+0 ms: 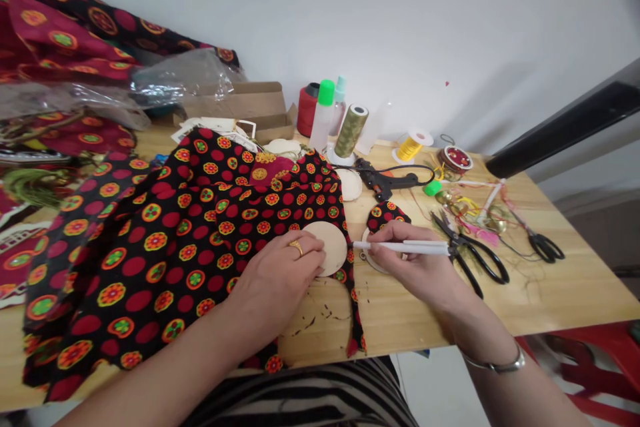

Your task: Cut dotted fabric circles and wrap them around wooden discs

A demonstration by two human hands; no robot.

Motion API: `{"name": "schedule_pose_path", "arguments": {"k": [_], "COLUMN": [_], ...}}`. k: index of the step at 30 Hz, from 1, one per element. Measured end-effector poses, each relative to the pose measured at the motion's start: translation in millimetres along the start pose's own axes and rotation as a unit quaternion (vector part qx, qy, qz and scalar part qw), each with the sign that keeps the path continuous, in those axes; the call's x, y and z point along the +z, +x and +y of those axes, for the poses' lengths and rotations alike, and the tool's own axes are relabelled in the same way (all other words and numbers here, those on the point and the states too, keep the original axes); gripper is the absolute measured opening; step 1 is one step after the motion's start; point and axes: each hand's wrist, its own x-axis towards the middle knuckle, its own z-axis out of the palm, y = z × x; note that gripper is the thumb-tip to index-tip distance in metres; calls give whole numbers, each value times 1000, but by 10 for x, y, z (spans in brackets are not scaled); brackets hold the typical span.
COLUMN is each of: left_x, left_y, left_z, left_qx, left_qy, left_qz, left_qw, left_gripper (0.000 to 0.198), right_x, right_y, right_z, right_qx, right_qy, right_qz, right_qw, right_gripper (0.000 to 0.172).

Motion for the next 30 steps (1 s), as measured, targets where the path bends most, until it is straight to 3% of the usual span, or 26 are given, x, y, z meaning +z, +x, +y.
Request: {"name": "schedule_pose_path", "arguments": {"k": [16, 30], "left_x": [5, 0], "left_y": [-14, -1], "left_z": [-13, 5], "left_qx": [8, 5], "left_qy": [12, 20], "left_qz": [4, -5], "left_qw": [1000, 1000], "left_gripper": [19, 19], "right_x": [110, 81], "right_y": [103, -51], "right_z": [41, 31], "right_qx": [21, -13], "right_qy": [44, -48], "right_qz": [35, 29], "right_qw": [998, 998], "right_gripper": [12, 13]}}
